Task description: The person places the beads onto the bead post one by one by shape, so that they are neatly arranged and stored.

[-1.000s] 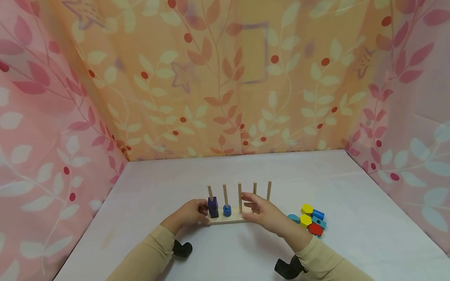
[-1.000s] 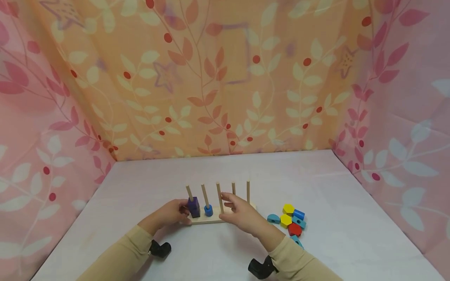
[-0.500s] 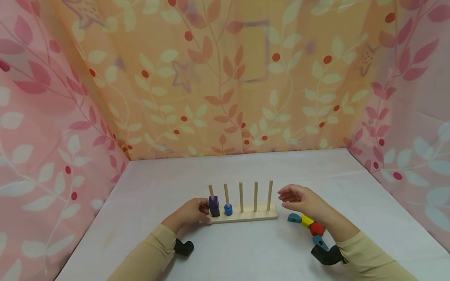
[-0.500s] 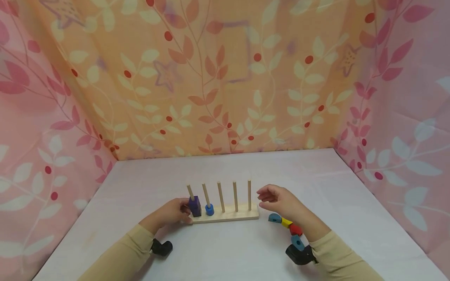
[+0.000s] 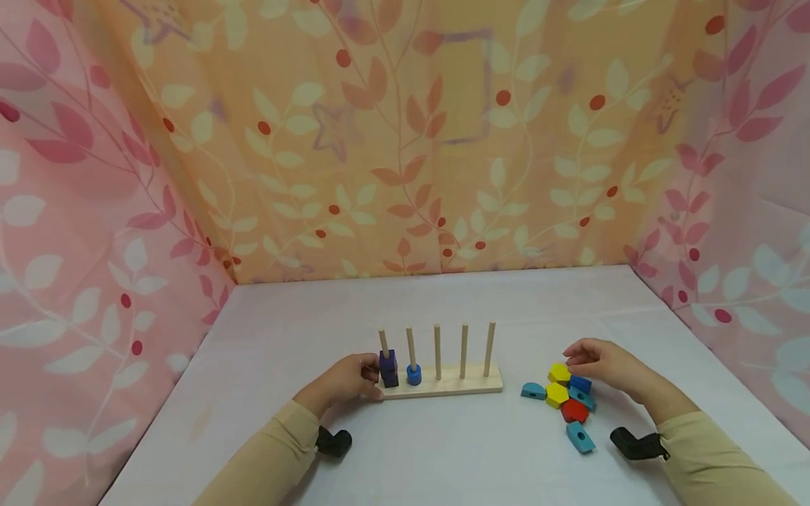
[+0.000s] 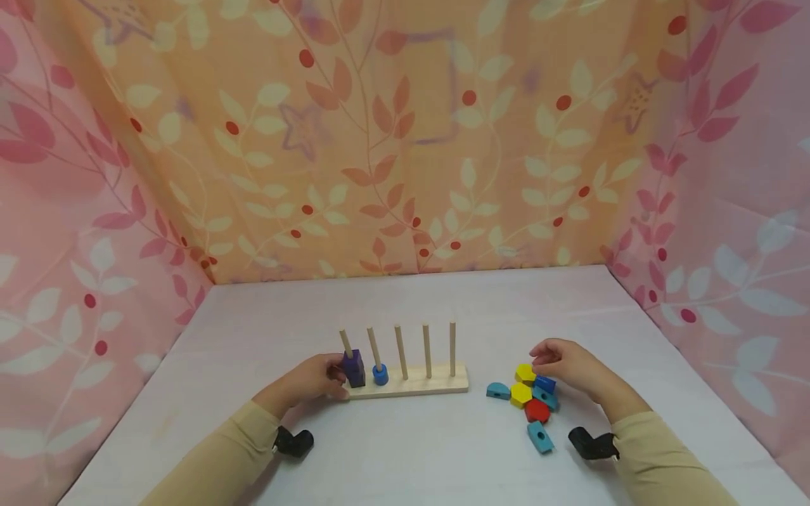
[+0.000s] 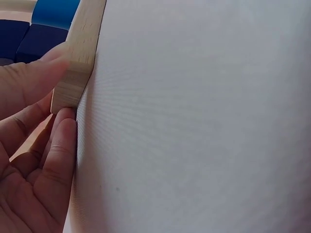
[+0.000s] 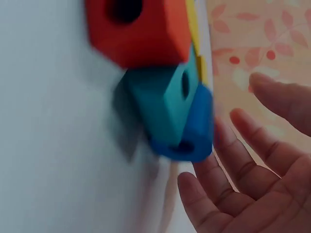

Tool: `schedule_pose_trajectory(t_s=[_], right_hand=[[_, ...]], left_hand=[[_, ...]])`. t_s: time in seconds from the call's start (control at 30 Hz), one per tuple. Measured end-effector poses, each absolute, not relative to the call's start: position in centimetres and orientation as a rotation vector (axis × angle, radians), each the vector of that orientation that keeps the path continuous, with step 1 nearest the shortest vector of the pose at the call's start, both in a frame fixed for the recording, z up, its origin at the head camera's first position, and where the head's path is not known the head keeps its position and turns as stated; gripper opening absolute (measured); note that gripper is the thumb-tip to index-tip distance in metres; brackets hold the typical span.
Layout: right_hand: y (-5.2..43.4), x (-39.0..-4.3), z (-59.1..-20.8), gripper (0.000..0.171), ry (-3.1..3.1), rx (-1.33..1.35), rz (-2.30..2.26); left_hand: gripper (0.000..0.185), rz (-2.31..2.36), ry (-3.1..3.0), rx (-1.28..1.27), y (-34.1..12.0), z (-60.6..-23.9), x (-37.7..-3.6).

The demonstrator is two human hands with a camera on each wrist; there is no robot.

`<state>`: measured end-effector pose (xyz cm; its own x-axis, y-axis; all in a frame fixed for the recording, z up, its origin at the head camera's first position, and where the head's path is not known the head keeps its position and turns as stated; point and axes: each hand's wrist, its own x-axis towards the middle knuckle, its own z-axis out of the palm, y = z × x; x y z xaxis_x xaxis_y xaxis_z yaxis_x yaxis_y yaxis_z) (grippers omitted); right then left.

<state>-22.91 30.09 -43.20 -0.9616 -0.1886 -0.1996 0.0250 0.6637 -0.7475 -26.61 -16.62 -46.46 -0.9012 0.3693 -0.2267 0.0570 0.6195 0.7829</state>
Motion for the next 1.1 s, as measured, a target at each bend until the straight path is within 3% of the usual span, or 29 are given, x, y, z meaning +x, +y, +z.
schedule_pose_trajectory(t_s=[0.33,1.1], right_hand=[[31.9,-23.0,-44.3,0.037,2.533,-0.078,-1.16],[31.0,-23.0,-44.7,0.027,2.645,-0.082,-0.984]], left_hand=[[0.038,1.243,2.446,0.375,-16.6,-46.7,-27.0],[0.039,1.231,2.446,0.334,-16.6,-46.6,-26.8]])
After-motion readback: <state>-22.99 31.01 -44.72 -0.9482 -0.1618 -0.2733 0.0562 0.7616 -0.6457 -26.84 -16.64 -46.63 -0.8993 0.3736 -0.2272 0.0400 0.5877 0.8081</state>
